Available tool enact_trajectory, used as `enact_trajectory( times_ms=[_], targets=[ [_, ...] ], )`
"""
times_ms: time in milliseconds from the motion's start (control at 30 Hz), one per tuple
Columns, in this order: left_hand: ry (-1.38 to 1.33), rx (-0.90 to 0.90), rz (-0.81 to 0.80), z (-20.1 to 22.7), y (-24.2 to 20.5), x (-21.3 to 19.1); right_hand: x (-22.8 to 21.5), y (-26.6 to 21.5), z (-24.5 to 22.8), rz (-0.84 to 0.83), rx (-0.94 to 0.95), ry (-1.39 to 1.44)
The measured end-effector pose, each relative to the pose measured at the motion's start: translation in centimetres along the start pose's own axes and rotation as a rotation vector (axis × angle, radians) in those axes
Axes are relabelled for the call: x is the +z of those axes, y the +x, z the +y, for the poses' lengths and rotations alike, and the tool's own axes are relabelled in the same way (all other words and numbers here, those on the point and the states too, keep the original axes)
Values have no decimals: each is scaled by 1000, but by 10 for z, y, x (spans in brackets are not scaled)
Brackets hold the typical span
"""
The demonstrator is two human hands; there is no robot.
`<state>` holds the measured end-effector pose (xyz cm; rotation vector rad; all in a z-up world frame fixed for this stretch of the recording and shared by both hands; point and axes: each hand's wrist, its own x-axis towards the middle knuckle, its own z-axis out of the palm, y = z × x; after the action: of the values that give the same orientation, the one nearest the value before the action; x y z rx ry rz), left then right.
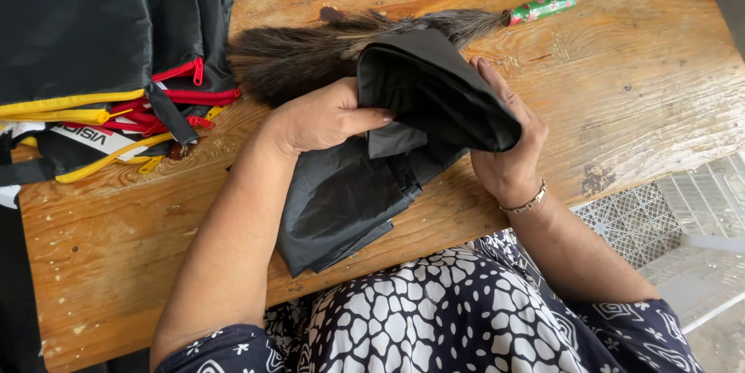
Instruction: The person uses a feather duster to wipe a black piece of fabric on a wooden table. They then fold the fabric in half lengthwise and continue folding it into a compact rectangular shape.
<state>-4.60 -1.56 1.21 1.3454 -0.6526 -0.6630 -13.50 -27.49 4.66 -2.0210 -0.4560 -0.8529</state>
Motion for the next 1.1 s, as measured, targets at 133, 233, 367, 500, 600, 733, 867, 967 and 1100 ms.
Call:
enact_trajectory(
  times_ms=[133,233,367,500,600,733,867,967,1100],
  targets=[
    [-12,-13,1,-24,-4,-15,-7,7,13,-4,-45,22],
    [-20,15,-22,-18,-2,-7,-5,1,18,16,-69,107],
    [-46,37,-33,14,2,12,11,-3,-13,-110,-21,29],
    [-25,81,-90,46,2,29,11,3,-29,-370,-178,-139],
    [-147,96,-60,14,4,20,12,5,-28,-365,-192,-165],
    [-97,88,-58,58,0,36,14,3,-18,-242,-157,-111],
    [253,-12,-67,126,-12,63,11,-3,-2,-162,-12,-15],
    [695,-94,58,149,-31,72,5,-39,49,-159,42,-43],
    [1175,-294,12,140,-41,91,0,-7,2,-238,119,-2]
  ],
)
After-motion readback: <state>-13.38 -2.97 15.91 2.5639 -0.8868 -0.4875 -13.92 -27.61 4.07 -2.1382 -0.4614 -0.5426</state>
